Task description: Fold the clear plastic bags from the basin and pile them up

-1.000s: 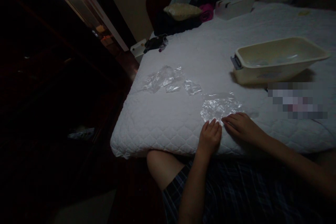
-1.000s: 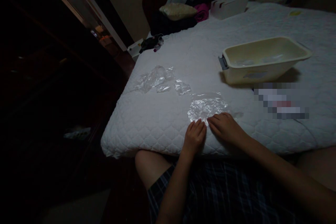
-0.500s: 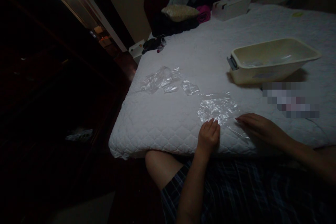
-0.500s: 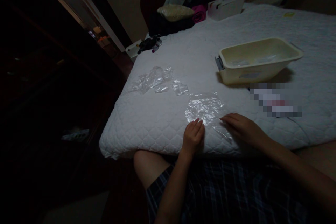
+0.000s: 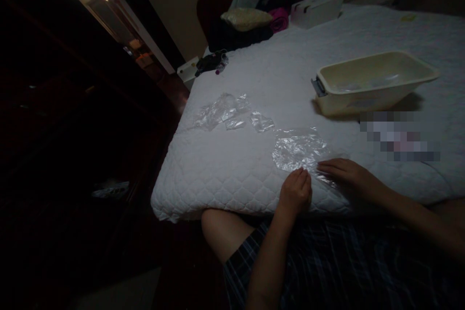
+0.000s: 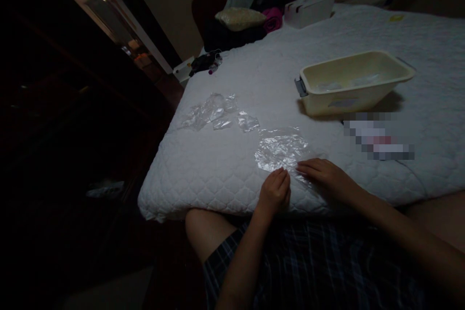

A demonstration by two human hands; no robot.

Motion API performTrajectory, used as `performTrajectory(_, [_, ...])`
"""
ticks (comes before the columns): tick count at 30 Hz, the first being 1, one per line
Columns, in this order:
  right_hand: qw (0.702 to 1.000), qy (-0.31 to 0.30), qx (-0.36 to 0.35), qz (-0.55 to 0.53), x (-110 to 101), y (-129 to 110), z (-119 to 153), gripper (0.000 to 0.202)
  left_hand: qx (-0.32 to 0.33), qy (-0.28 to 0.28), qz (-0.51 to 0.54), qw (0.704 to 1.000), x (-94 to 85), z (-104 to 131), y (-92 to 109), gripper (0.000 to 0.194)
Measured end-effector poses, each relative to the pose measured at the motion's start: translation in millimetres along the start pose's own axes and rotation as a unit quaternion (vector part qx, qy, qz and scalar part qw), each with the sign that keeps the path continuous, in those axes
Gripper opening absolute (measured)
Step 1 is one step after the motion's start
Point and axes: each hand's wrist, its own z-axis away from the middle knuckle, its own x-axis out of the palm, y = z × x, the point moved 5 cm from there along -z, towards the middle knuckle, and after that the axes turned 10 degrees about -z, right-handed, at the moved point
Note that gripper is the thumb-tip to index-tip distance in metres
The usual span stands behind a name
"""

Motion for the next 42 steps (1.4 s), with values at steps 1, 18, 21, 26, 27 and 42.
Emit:
performTrajectory(1, [1.000,-0.005,-0.005,-0.002,1,-1,-1,0.030,0.001,-0.004,-0.001,1.000,1.0,0,0,0.033])
performTrajectory(18, [1.000,0.009,0.006,0.001,0,0,1,0.029,0.012,-0.001,-0.010,1.000,4.8,1,0,0.029])
performTrajectory(21, [1.000,-0.005,0.007,-0.009,-1,5,4,0.030,0.015,-0.012,-0.012,1.000,6.5,2,1,0.029])
performTrajectory(26, [1.000,-0.001,-0.012,-0.008,-2,5,4,0.027,0.032,-0.015,-0.020,0.999,9.3,4,2,0.027])
performTrajectory(27, [1.000,-0.003,-0.012,-0.006,-2,4,4,0.026,0.034,-0.015,-0.021,0.999,10.0,4,2,0.027])
performTrajectory(42, [0.983,0.072,0.152,0.069,5,1,-21,0.027,0.038,0.014,-0.005,0.999,5.1,3,2,0.027])
